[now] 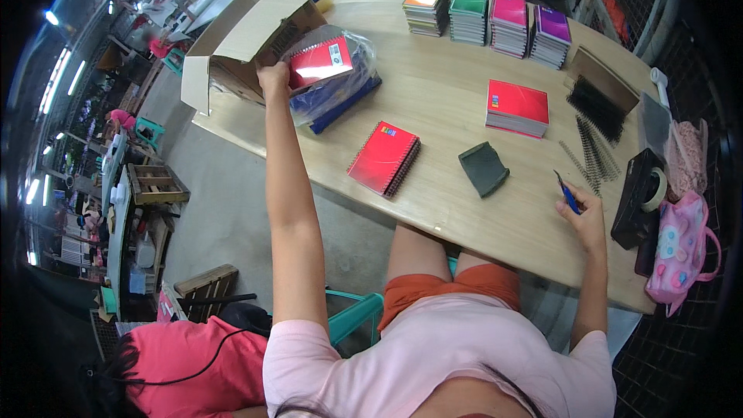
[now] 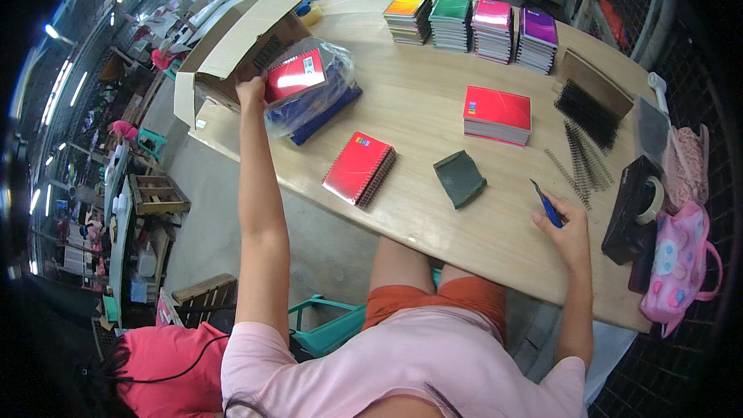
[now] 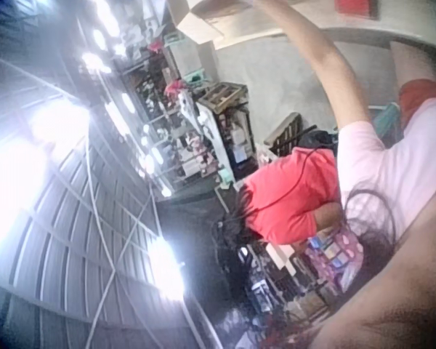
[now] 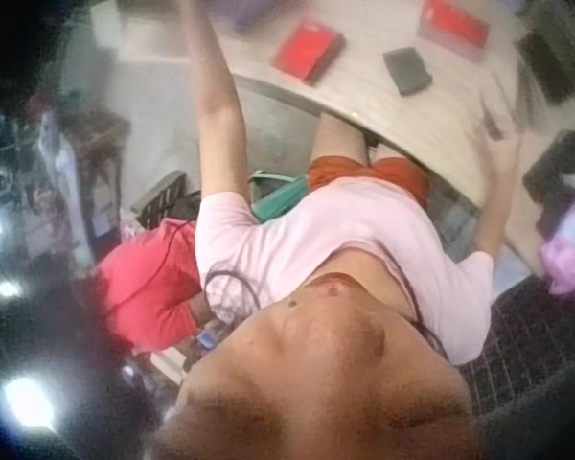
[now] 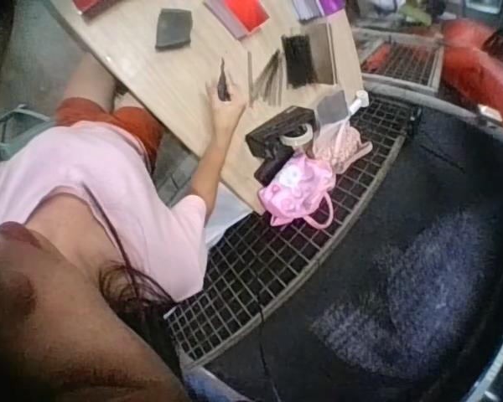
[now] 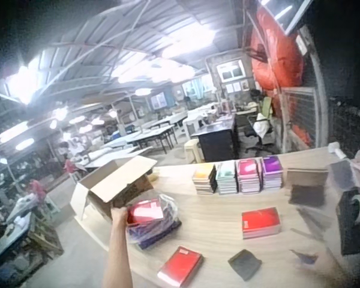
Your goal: The person assembles a notebook by inserting a spiral binding through the pre-punched holes of the covers and pages by hand and using shears to trim the binding.
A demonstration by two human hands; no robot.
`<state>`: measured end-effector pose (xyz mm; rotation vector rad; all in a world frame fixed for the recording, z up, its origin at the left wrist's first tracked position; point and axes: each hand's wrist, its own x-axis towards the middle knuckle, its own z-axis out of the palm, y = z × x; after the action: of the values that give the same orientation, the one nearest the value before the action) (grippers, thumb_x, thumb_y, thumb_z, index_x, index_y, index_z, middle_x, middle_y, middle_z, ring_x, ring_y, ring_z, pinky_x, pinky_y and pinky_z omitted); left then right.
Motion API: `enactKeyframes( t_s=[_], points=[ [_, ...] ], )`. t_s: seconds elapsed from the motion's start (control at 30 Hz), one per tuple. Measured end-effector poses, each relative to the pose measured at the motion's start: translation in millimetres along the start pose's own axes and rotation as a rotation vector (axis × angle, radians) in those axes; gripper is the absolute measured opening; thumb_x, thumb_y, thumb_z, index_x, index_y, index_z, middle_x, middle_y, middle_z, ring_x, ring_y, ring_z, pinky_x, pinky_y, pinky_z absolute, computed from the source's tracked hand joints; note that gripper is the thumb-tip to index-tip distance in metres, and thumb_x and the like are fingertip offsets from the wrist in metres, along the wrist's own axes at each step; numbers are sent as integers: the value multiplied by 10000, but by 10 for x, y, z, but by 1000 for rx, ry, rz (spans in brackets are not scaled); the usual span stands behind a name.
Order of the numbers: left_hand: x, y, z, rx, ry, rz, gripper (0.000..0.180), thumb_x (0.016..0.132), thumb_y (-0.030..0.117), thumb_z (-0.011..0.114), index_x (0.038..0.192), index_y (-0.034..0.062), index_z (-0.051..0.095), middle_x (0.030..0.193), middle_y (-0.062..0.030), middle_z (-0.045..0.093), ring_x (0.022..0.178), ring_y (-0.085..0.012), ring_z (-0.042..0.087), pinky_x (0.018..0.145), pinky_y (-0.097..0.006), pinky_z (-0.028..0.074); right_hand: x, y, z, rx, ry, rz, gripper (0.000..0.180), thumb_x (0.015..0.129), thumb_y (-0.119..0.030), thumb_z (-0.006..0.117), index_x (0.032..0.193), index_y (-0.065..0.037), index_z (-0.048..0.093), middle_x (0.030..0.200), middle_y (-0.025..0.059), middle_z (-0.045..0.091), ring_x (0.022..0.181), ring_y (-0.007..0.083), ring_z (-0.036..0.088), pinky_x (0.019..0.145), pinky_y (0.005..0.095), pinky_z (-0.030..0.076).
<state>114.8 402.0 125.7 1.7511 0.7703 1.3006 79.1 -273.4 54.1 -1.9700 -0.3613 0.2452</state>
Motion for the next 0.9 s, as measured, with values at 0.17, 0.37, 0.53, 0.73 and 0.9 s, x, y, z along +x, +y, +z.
enactKeyframes(
  t_s=[0.17, 0.37, 0.53, 0.73, 0.9],
  points=[
    [69, -85, -38, 225, -102, -300, 464, 889, 184, 642, 1260, -81, 550, 1048, -188, 693, 904, -272, 688, 780, -336, 535, -85, 164, 93, 39, 30, 26, 491, 793, -129, 775, 1237, 40, 649, 868, -7, 570, 773, 72, 507, 731, 215, 415],
    [-1593, 900, 32, -1101, -930, -206, 195, 1017, 167, 522, 1133, 28, 594, 965, -82, 641, 835, -159, 649, 787, -323, 533, -152, 36, 461, 840, -141, 316, 335, 877, -210, 736, 1098, -37, 554, 997, 96, 656, 743, 133, 616, 652, 270, 500],
    [-3321, 1360, 183, -1443, -1099, -206, 102, 922, 150, 609, 954, 75, 547, 942, -50, 487, 864, -177, 549, 1016, -441, 397, -168, -493, 1322, 1383, -463, 218, 410, 880, -135, 709, 1201, -83, 459, 1172, 141, 607, 905, 195, 639, 702, 349, 528],
    [-3621, 1553, -130, -1115, -1074, -528, 358, 955, 206, 636, 1269, 58, 551, 1097, -94, 543, 937, -184, 593, 949, -358, 495, -162, -699, 1206, 1095, 26, 151, 497, 803, 39, 697, 1240, -31, 471, 1095, 86, 599, 993, 195, 623, 898, 329, 501],
    [-3666, 1641, -344, -315, -1068, -169, 548, 930, 31, 629, 1453, 66, 469, 1147, -60, 585, 904, -148, 614, 779, -267, 530, -147, -582, 1330, 930, 280, -46, 384, 822, 45, 717, 1078, -66, 453, 999, 48, 587, 920, 121, 601, 838, 291, 492]
  ],
)
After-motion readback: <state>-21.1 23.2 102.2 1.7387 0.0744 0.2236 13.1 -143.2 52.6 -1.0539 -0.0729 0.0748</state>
